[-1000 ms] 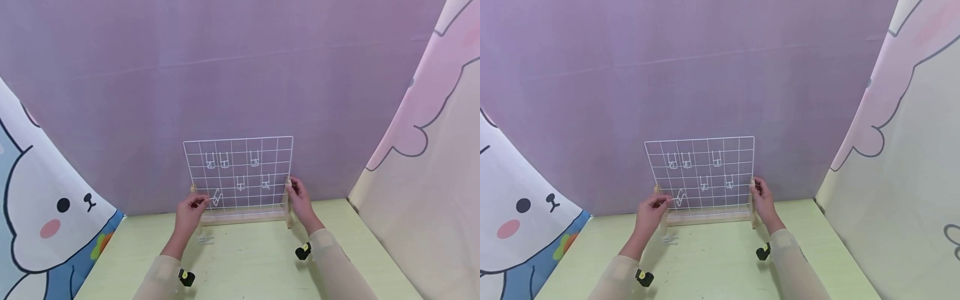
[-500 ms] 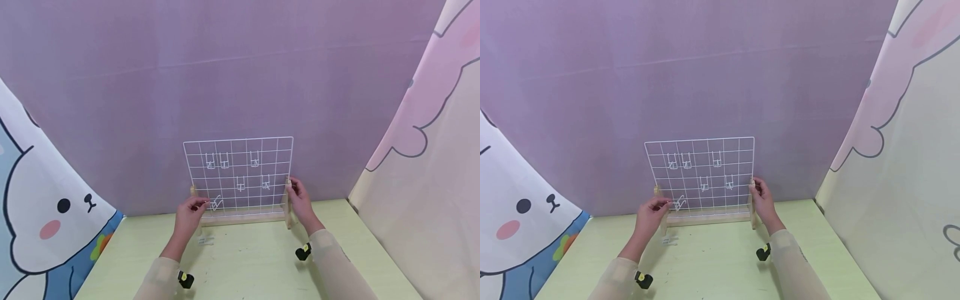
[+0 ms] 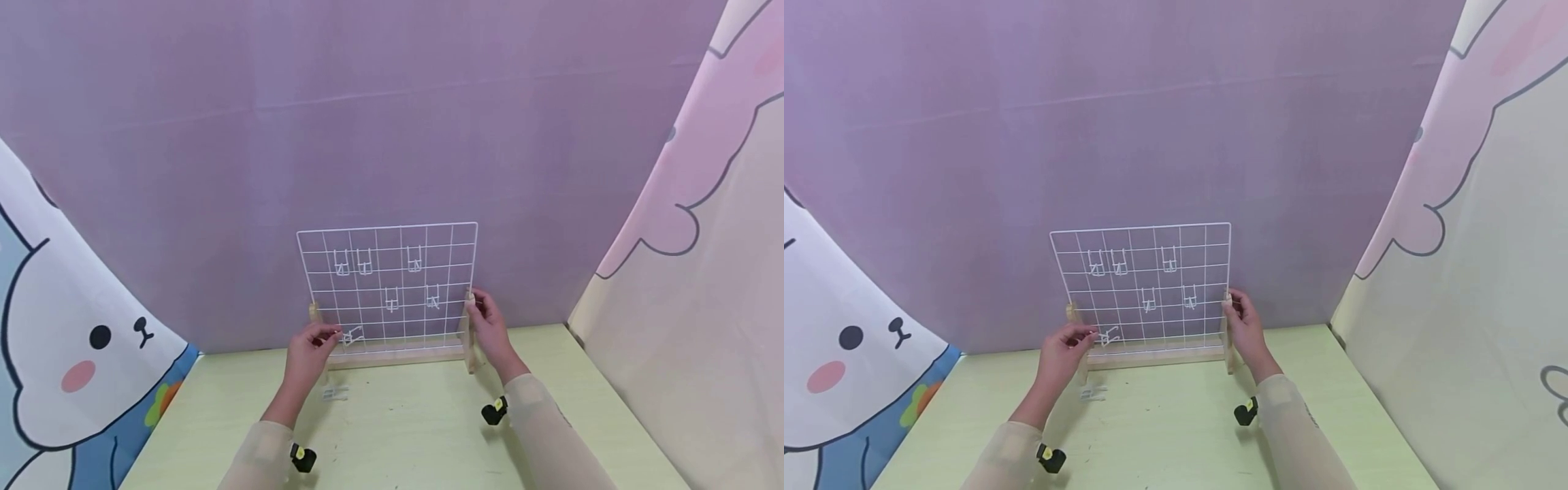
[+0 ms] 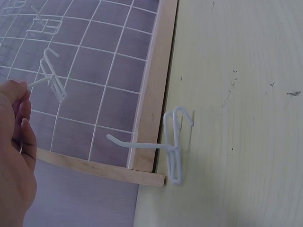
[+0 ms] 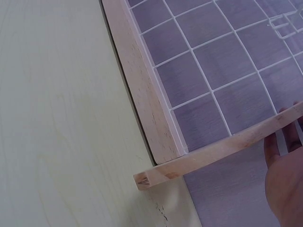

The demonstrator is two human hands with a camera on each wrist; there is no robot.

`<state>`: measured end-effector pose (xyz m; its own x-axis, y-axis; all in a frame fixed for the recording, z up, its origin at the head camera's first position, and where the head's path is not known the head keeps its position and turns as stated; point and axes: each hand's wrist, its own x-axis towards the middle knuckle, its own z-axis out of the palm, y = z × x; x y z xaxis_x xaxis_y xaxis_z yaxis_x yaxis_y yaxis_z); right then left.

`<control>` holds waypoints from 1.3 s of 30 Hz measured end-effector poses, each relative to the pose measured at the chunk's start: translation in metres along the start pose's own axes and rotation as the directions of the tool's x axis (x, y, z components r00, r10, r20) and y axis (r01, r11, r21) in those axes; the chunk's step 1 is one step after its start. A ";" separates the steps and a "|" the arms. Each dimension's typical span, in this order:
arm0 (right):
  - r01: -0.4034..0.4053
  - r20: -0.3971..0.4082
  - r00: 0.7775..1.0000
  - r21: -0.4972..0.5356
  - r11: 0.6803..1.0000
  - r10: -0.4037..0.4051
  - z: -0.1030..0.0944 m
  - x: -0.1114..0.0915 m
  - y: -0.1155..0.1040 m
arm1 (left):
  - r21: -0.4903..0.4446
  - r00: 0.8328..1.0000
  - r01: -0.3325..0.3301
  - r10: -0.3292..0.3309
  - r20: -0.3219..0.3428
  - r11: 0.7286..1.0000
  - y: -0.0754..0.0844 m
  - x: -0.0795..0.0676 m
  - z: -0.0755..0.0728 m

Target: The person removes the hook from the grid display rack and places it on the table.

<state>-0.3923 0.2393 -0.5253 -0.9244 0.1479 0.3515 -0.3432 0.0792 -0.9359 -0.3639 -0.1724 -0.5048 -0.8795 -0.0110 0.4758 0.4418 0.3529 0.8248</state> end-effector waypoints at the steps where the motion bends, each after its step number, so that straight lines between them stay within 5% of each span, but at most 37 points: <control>1: 0.001 -0.003 1.000 0.000 1.000 -0.001 0.000 0.000 0.000 | 0.001 1.000 0.001 -0.001 0.000 1.000 -0.001 0.000 0.000; 17: 0.011 0.001 1.000 -0.014 1.000 -0.011 0.000 0.000 0.000 | 0.020 1.000 0.010 -0.010 0.013 1.000 -0.009 -0.002 0.004; 27: -0.011 0.020 1.000 0.012 1.000 0.010 -0.002 0.004 0.004 | 0.092 0.996 -0.072 0.067 0.061 0.993 -0.020 -0.004 0.006; 39: 0.026 0.008 1.000 -0.014 1.000 -0.026 -0.001 0.001 0.001 | 0.207 0.990 -0.052 0.022 0.141 0.977 -0.024 -0.008 0.009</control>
<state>-0.3933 0.2407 -0.5260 -0.9164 0.1384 0.3755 -0.3648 0.0973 -0.9260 -0.3687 -0.1727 -0.5308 -0.8856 0.1288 0.4463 0.4403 0.5388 0.7182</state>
